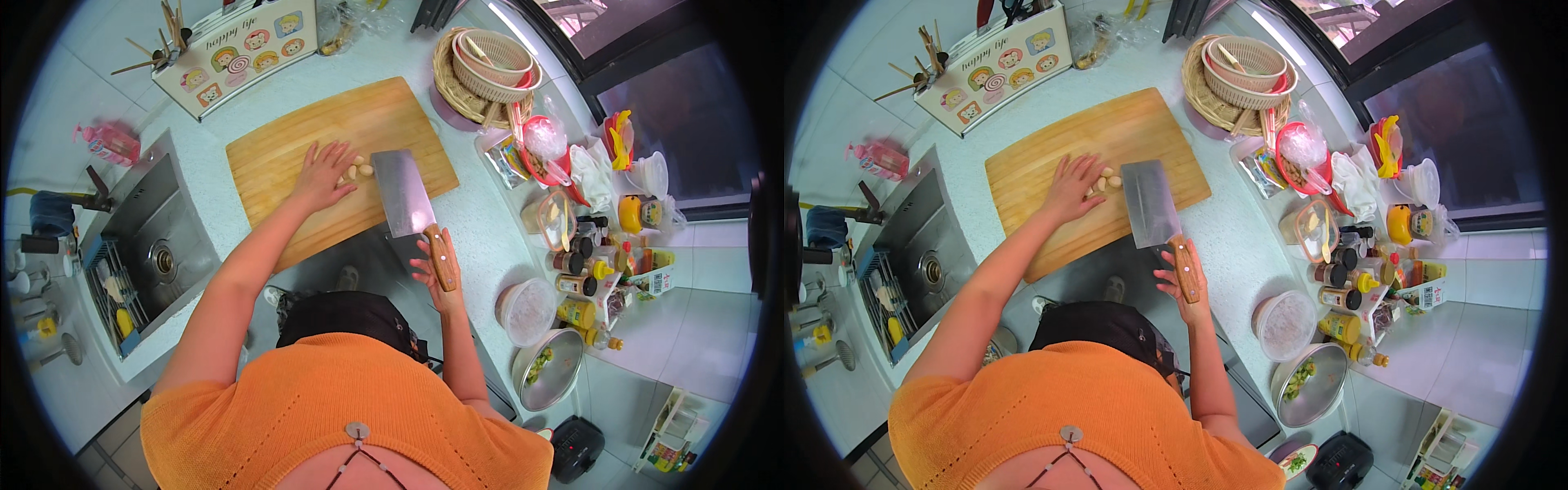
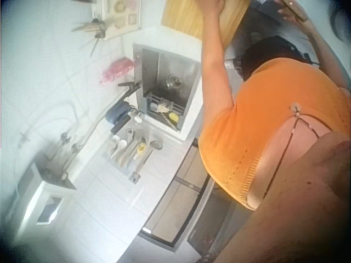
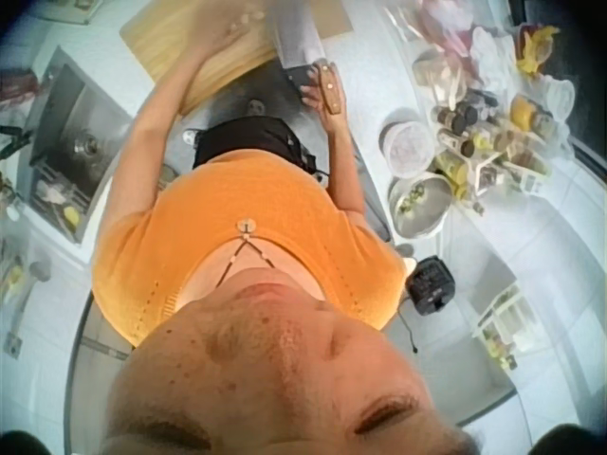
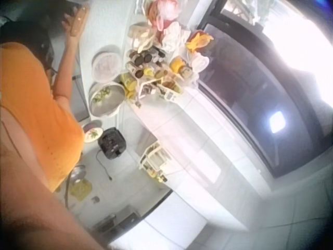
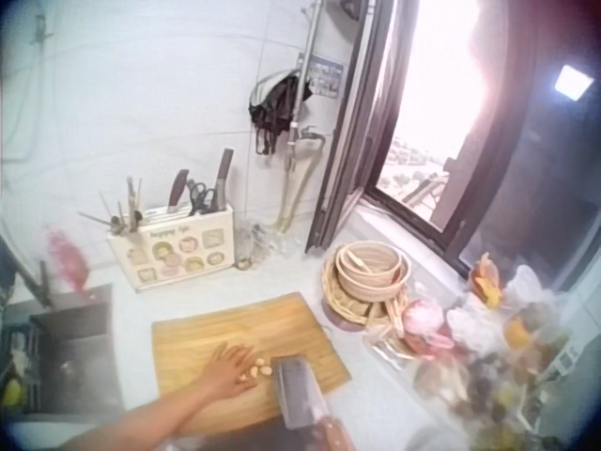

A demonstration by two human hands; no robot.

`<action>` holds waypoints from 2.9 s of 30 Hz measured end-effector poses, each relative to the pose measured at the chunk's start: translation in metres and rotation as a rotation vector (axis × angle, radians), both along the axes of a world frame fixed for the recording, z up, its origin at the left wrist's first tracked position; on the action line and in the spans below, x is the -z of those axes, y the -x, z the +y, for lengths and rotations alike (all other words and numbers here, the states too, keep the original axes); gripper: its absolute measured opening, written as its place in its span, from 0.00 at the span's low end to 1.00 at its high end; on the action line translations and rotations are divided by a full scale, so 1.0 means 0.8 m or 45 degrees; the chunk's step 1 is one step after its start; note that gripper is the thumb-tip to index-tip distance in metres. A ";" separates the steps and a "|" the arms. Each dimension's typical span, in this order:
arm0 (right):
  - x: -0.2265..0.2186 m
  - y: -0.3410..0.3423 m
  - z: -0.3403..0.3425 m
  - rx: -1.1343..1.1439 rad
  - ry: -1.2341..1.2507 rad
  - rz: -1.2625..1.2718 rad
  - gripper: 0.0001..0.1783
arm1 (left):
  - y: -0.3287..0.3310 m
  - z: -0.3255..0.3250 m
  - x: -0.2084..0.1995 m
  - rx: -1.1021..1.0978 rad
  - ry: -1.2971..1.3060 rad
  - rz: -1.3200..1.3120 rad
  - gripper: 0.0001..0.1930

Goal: The person handles garlic cloves from a red colander, washes them in a sink under running water, and then chops them with a cleaver on a wooden cutting board.

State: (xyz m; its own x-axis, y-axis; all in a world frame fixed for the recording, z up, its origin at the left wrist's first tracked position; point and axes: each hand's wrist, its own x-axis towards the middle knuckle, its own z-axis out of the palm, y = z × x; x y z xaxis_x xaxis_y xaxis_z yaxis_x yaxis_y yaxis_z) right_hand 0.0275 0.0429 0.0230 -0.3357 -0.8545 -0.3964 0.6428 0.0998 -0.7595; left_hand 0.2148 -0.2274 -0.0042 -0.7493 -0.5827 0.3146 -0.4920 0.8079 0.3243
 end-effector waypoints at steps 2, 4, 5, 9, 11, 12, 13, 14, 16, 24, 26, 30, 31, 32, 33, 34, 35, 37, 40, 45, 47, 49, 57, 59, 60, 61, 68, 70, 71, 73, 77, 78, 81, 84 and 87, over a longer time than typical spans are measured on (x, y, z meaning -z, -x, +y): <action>0.000 0.003 -0.002 -0.025 0.006 0.023 0.32 | 0.015 -0.003 0.003 0.084 0.133 -0.042 0.27; 0.000 0.007 -0.005 -0.053 -0.004 0.073 0.33 | 0.025 -0.006 0.011 0.136 0.198 -0.052 0.24; -0.001 0.007 -0.006 -0.051 -0.013 0.095 0.33 | 0.026 -0.009 0.017 0.146 0.198 -0.044 0.21; -0.005 0.004 -0.008 -0.058 -0.054 0.210 0.32 | 0.009 -0.019 0.030 0.127 0.224 0.010 0.13; -0.002 0.003 -0.008 -0.061 -0.052 0.220 0.31 | -0.006 -0.024 0.027 0.120 0.254 0.010 0.12; 0.002 0.003 -0.008 -0.059 -0.040 0.194 0.31 | -0.011 -0.026 0.023 0.115 0.271 0.008 0.11; 0.005 0.003 -0.008 -0.057 -0.028 0.168 0.31 | -0.013 -0.026 0.020 0.120 0.277 -0.003 0.11; 0.004 0.002 -0.009 -0.082 -0.037 0.224 0.31 | -0.015 -0.027 0.013 0.122 0.283 -0.012 0.12; 0.001 0.000 -0.010 -0.130 -0.055 0.336 0.32 | -0.016 -0.024 0.005 0.129 0.285 -0.002 0.12; 0.021 0.002 -0.007 -0.228 0.007 0.612 0.37 | 0.035 -0.003 0.012 0.166 0.131 0.129 0.13; 0.019 0.002 -0.008 -0.269 -0.011 0.593 0.37 | 0.039 -0.001 0.018 0.143 0.153 0.150 0.13; -0.008 -0.004 -0.007 -0.346 0.015 0.377 0.37 | 0.043 -0.001 0.024 0.108 0.135 0.187 0.13; -0.016 -0.007 -0.007 -0.361 0.033 0.332 0.37 | 0.043 0.000 0.025 0.091 0.121 0.186 0.13; -0.015 -0.005 -0.007 -0.379 0.018 0.239 0.36 | 0.044 -0.001 0.025 0.077 0.108 0.186 0.13; -0.014 -0.001 -0.006 -0.396 0.002 0.145 0.36 | 0.045 -0.001 0.026 0.061 0.094 0.186 0.13; -0.013 0.002 -0.006 -0.414 -0.014 0.051 0.35 | 0.045 0.000 0.027 0.054 0.085 0.188 0.12; -0.009 0.005 -0.006 -0.383 0.023 -0.096 0.34 | 0.045 -0.001 0.028 0.048 0.077 0.191 0.12; 0.001 0.010 -0.006 -0.319 0.095 -0.388 0.33 | 0.047 -0.001 0.031 0.037 0.048 0.197 0.12; 0.011 0.008 -0.014 -0.270 0.073 -0.552 0.30 | 0.047 -0.001 0.035 0.024 0.006 0.222 0.11; 0.052 0.017 -0.023 -0.311 0.149 -0.808 0.27 | 0.055 0.001 0.043 0.039 -0.022 0.397 0.10; 0.040 0.020 -0.031 -0.325 0.128 -0.725 0.25 | 0.058 0.003 0.042 0.041 -0.018 0.409 0.09; -0.009 0.015 -0.038 -0.312 -0.070 -0.368 0.24 | 0.060 0.007 0.043 0.043 -0.043 0.416 0.09; -0.013 0.004 -0.030 -0.115 -0.046 1.030 0.35 | 0.092 0.034 0.044 0.037 -0.142 0.506 0.11; -0.014 0.016 -0.034 -0.193 -0.286 1.065 0.36 | 0.098 0.031 0.050 0.036 -0.104 0.525 0.11; -0.006 0.017 -0.034 -0.203 -0.287 1.212 0.35 | 0.100 0.029 0.054 0.038 -0.082 0.536 0.12; 0.002 0.015 -0.034 -0.214 -0.287 1.360 0.34 | 0.101 0.028 0.058 0.028 -0.109 0.510 0.13; 0.021 -0.005 -0.030 -0.270 -0.318 1.898 0.33 | 0.068 0.044 0.047 -0.185 -0.105 0.259 0.18; 0.038 -0.010 -0.029 -0.217 -0.281 1.991 0.34 | 0.048 0.044 0.041 -0.229 0.039 0.050 0.19; 0.037 -0.014 -0.030 -0.197 -0.265 2.035 0.35 | 0.038 0.046 0.035 -0.239 0.072 -0.028 0.19; 0.034 -0.021 -0.032 -0.248 -0.401 2.086 0.36 | 0.019 0.048 0.030 -0.273 0.092 -0.141 0.18; 0.031 -0.030 -0.041 -0.289 -0.412 2.184 0.37 | -0.004 0.036 0.036 -0.325 0.119 -0.170 0.17; 0.032 -0.032 -0.042 -0.334 -0.459 2.194 0.38 | -0.007 0.031 0.039 -0.327 0.142 -0.151 0.17; 0.046 -0.037 -0.046 -0.368 -0.483 2.275 0.41 | -0.010 0.012 0.043 -0.334 0.195 -0.095 0.17; 0.051 -0.042 -0.049 -0.388 -0.515 2.265 0.41 | -0.018 -0.002 0.048 -0.302 0.141 -0.048 0.17; 0.043 -0.052 -0.058 -0.465 -0.621 2.192 0.36 | -0.020 -0.001 0.056 -0.340 0.120 0.020 0.15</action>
